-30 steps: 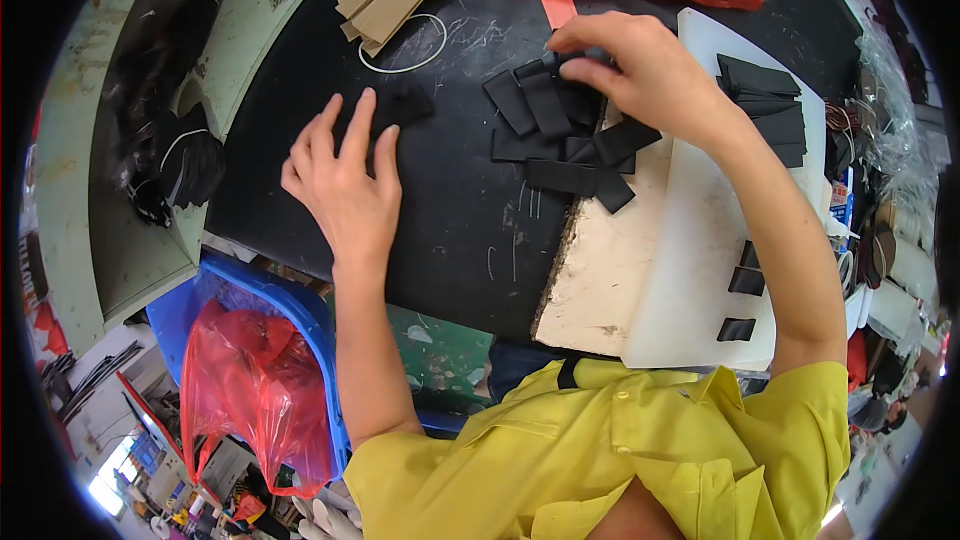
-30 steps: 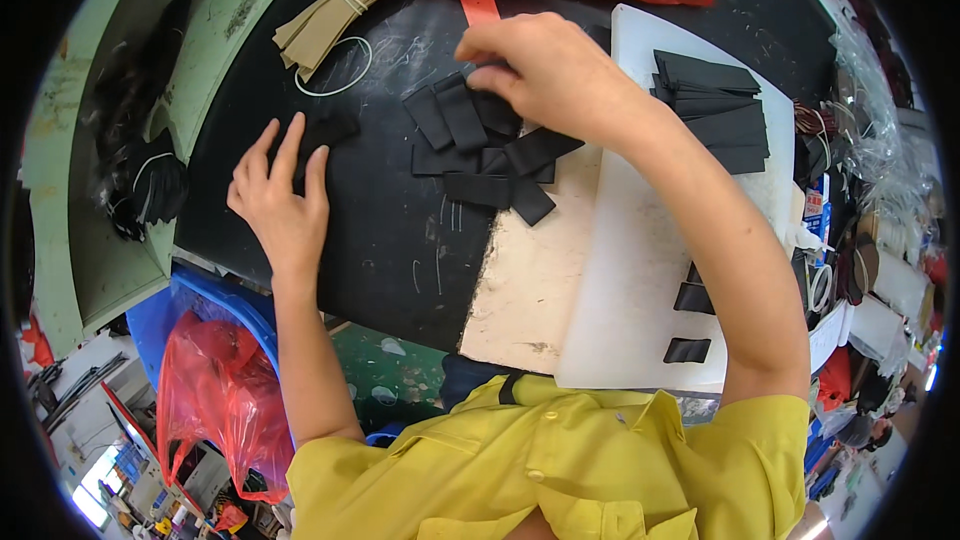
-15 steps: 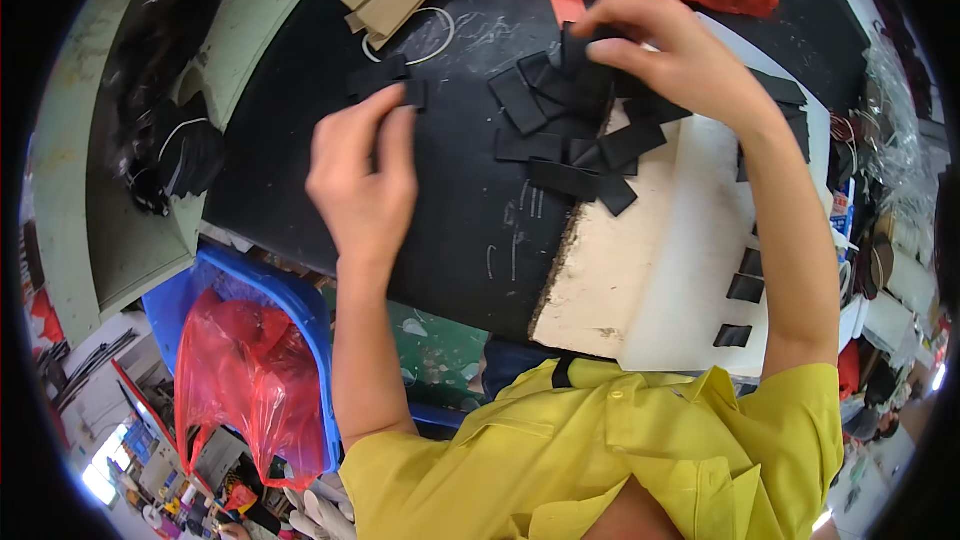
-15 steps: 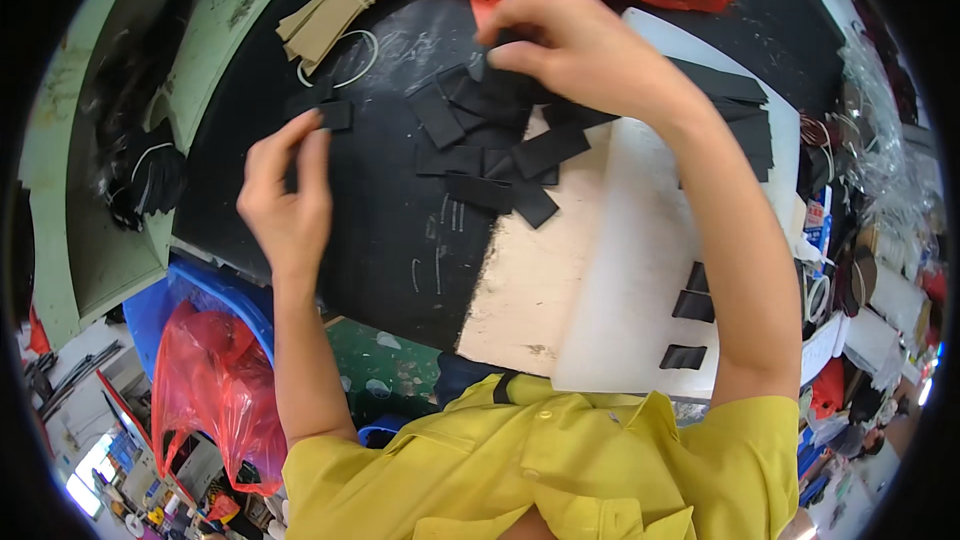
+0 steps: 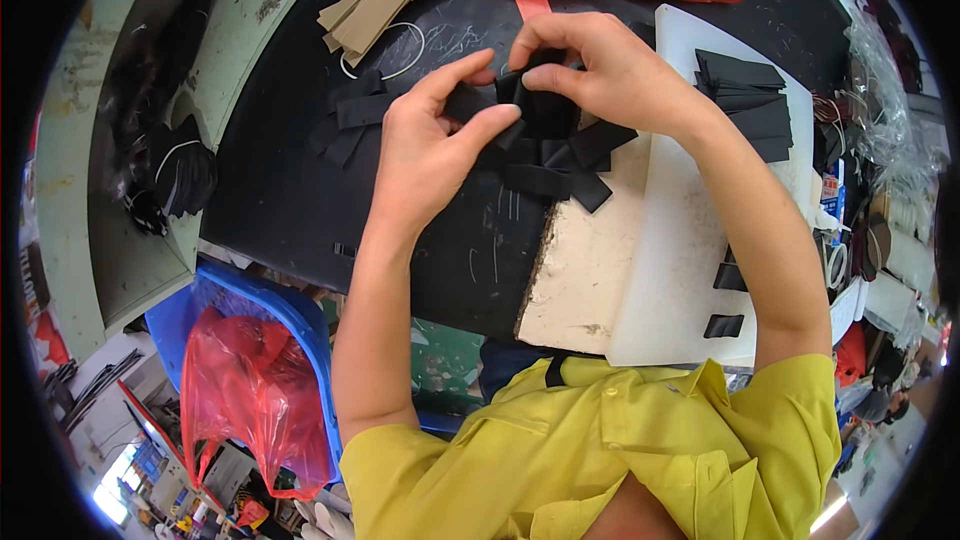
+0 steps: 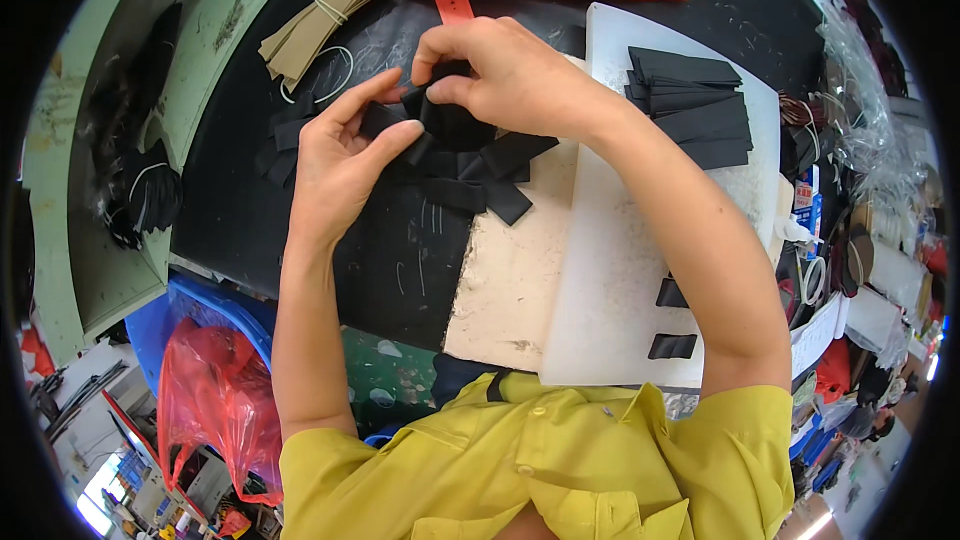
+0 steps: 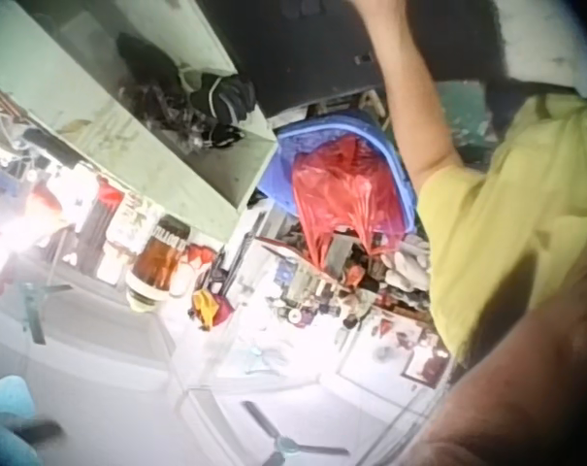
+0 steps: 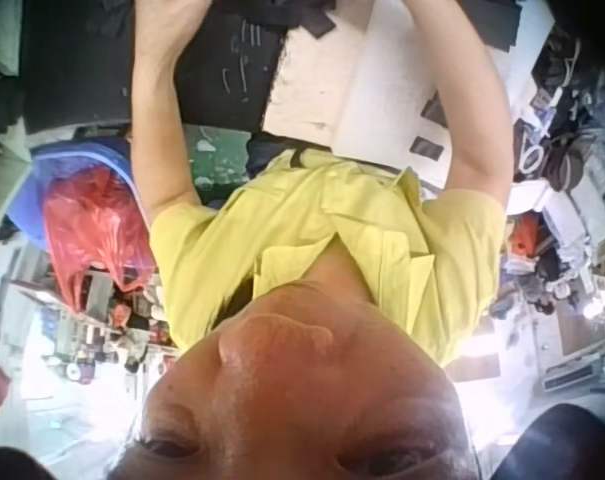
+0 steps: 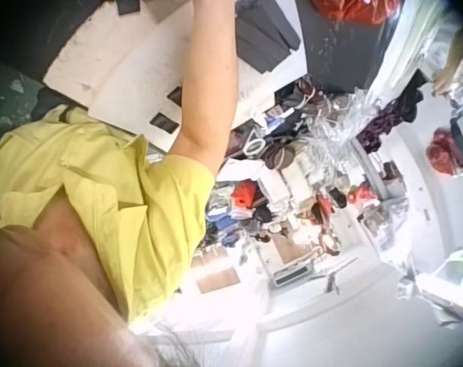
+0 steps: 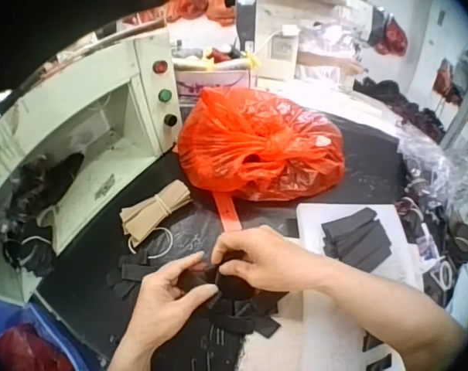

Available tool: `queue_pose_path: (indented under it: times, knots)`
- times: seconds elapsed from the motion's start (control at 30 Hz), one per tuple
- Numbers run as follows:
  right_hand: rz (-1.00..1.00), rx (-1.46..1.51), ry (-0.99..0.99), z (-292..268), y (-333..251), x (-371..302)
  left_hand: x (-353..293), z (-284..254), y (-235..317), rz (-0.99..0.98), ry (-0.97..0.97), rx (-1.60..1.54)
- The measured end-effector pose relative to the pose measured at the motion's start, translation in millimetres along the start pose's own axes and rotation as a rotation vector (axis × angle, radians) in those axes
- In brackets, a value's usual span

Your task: The person applies glue to black rectangular strips and folds them in half, repeating the process for multiple pieces. The person places the folded pieces into a pile on the table.

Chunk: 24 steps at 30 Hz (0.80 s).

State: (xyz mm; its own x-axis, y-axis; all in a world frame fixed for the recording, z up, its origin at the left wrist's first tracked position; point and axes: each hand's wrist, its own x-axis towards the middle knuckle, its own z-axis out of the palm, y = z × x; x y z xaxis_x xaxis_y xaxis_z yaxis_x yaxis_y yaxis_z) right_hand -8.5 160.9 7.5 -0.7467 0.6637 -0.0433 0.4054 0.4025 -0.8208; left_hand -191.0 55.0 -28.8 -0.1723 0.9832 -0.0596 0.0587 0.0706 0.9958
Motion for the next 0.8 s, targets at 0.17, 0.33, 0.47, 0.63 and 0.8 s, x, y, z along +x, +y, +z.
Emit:
queue_pose_path:
  times: [0.17, 0.33, 0.47, 0.63, 0.8]
  knots:
    - [-0.057, 0.002, 0.215, 2, 8, 1, 6, -8, 5, -0.022, -0.01, 0.22]
    - [0.113, 0.304, 0.231, -6, 7, -5, 1, -34, 3, -0.045, 0.077, 0.043]
    - [0.1, 0.372, 0.115, 12, -5, 8, -2, -28, 16, -0.177, 0.075, -0.144]
    - [0.184, 0.414, 0.112, 31, -22, 22, 0, -27, 11, -0.042, 0.108, -0.063]
    - [-0.058, -0.385, 0.159, -7, 20, 18, 12, -72, 14, -0.009, 0.293, 0.349]
